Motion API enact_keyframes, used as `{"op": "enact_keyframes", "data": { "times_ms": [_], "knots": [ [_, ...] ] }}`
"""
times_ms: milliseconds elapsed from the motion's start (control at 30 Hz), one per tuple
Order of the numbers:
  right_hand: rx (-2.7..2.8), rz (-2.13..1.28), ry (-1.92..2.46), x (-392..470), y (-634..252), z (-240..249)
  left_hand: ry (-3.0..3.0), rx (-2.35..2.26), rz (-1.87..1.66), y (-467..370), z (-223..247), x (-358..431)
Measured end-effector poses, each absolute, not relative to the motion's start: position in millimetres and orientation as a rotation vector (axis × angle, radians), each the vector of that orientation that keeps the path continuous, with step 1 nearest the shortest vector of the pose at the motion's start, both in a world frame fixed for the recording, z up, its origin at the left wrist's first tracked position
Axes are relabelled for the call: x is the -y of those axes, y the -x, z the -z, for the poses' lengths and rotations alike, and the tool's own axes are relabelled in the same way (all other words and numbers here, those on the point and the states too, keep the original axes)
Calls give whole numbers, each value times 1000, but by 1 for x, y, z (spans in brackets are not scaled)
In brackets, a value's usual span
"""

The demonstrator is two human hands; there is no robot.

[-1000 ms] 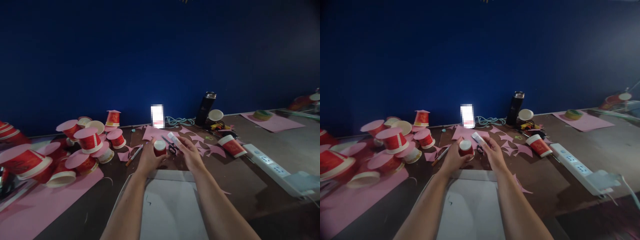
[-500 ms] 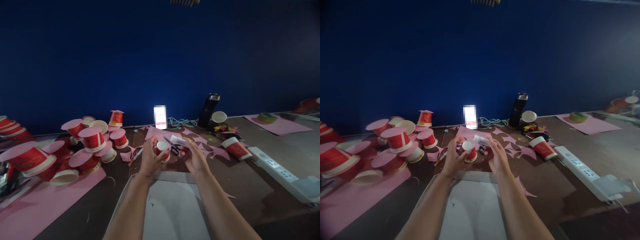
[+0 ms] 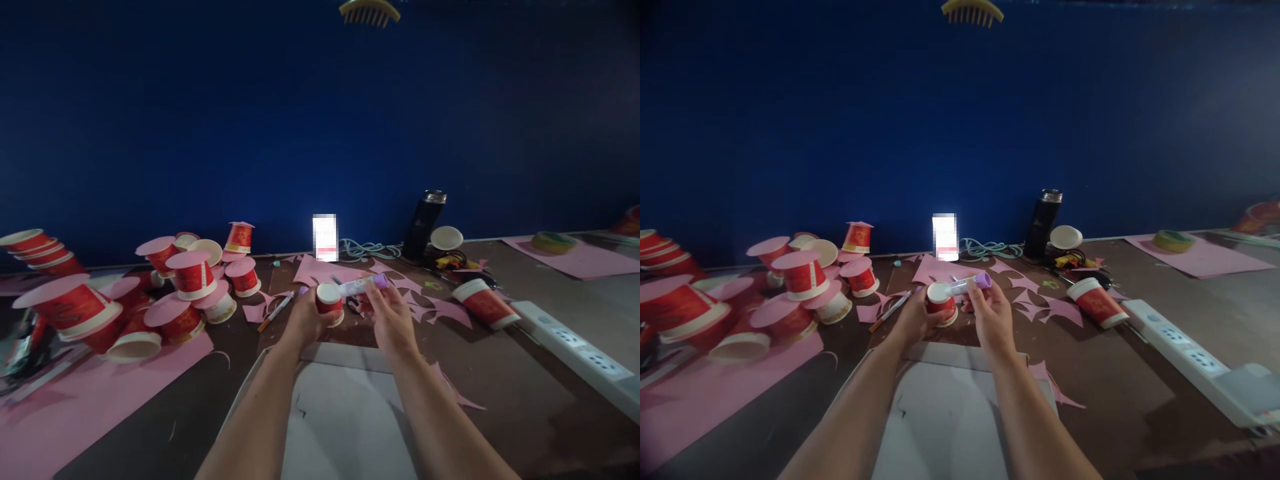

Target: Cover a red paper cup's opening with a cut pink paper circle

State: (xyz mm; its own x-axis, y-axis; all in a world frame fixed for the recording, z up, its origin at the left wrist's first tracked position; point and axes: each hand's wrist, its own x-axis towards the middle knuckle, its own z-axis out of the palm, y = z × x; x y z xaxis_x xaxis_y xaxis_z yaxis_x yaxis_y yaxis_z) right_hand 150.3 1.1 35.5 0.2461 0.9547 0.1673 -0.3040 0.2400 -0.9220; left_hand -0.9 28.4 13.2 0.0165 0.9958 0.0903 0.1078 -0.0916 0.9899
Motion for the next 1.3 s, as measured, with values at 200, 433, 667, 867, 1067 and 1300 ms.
{"op": "enact_keyframes", "data": {
  "times_ms": [200,433,667,867,1067,1300],
  "knots": [
    [1078,-817,1050,1,-146,-33,-1705,-1351,-1175,4,-10,-30],
    [1191,-752,1084,1,-146,-35,-1888,-1451,-1081,4,-7,-32],
    [1228,-580,1186,-2,-153,-31,-1887,-1466,-1090,6,-6,-33],
    [1131,-693,1082,0,-147,-38,-1811,-1369,-1117,4,0,-37],
    [1223,-719,1043,1,-138,-34,-1831,-1344,-1113,4,-1,-37],
    [1127,-742,1057,-1,-142,-32,-1895,-1391,-1084,5,-2,-36]
  ]
}}
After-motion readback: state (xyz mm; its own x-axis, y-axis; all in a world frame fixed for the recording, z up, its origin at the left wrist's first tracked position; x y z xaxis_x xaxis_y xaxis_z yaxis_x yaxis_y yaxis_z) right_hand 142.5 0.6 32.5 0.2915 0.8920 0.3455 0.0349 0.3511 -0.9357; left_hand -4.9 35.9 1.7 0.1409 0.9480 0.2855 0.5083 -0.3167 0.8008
